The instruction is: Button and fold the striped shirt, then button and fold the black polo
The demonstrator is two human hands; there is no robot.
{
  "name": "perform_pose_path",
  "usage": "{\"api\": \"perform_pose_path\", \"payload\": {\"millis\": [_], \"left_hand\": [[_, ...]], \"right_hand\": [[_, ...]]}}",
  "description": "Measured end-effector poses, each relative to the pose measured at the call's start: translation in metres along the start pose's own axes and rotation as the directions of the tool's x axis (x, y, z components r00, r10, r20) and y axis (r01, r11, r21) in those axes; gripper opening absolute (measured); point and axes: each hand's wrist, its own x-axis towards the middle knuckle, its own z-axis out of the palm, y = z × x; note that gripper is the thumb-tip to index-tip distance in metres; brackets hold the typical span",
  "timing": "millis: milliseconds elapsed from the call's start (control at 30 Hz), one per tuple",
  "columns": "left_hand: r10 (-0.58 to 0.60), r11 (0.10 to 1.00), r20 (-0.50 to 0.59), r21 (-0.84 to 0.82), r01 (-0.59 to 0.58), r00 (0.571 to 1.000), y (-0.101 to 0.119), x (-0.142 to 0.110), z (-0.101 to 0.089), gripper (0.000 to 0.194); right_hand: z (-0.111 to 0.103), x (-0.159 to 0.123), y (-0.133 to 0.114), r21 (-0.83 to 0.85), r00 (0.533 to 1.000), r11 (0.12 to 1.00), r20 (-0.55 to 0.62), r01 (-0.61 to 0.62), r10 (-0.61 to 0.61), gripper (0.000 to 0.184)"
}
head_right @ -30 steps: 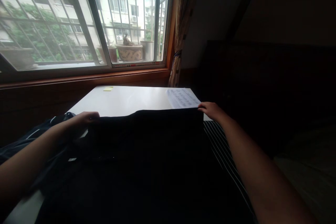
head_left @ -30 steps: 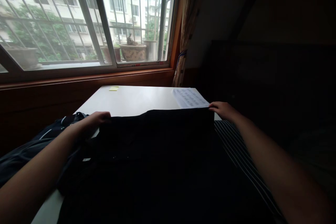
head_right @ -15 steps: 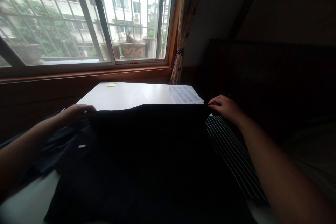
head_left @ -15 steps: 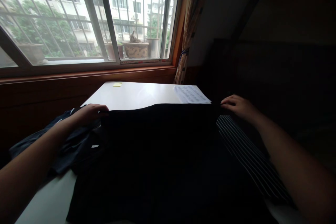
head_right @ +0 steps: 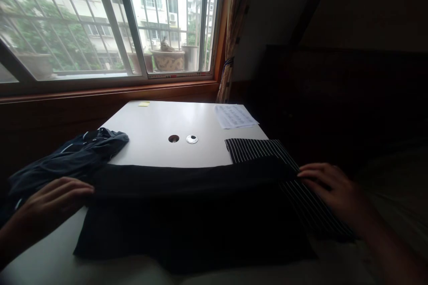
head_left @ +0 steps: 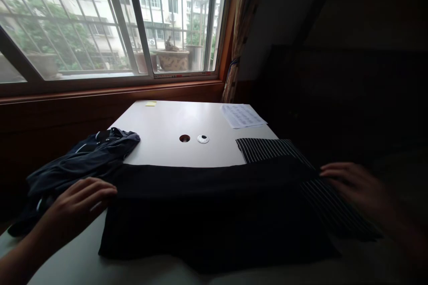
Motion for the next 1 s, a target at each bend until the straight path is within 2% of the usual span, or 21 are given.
{"api": "perform_pose_path", "payload": {"millis": [33,133,233,333,467,600,800,1000], "left_hand": [[-0.003,1.000,-0.002,0.008,0.003,1.000,0.009,-0.016,0.005,0.020],[0.008,1.000,0.025,0.029,-0.009,1.000,0.026,-0.053,0.023,0.020],[0.018,0.999,0.031,0.038,-0.019,0.999,0.032,-0.066,0.035,0.021],[-0.010,1.000,-0.008,0.022,0.010,1.000,0.031,-0.061,0.032,0.020],[-0.041,0.999,-0.081,-0.004,0.040,0.996,0.032,-0.050,0.017,0.019],[-0.053,0.998,-0.118,-0.028,0.050,0.992,0.037,-0.061,0.012,0.023],[-0.032,0.999,-0.041,-0.018,0.031,0.999,0.038,-0.089,0.019,0.025],[0.014,1.000,0.081,-0.001,-0.014,0.997,0.037,-0.087,0.019,0.020]], "right_hand": [[0.004,-0.023,0.004,0.070,0.995,0.995,0.067,0.069,-0.074,0.037],[0.022,-0.079,0.012,0.140,0.988,0.985,0.108,0.098,-0.114,0.027],[0.032,-0.106,0.014,0.150,0.990,0.987,0.121,0.057,-0.076,0.023],[0.028,-0.105,0.008,0.156,0.997,0.988,0.075,-0.011,-0.001,0.026],[0.008,-0.090,-0.008,0.127,0.997,0.989,0.013,-0.077,0.076,0.023],[-0.009,-0.087,-0.020,0.137,0.990,0.980,0.016,-0.142,0.141,0.016],[-0.021,-0.096,-0.021,0.166,0.988,0.974,0.015,-0.155,0.155,0.013],[-0.014,-0.111,-0.011,0.248,0.985,0.961,0.146,-0.121,0.086,0.012]]}}
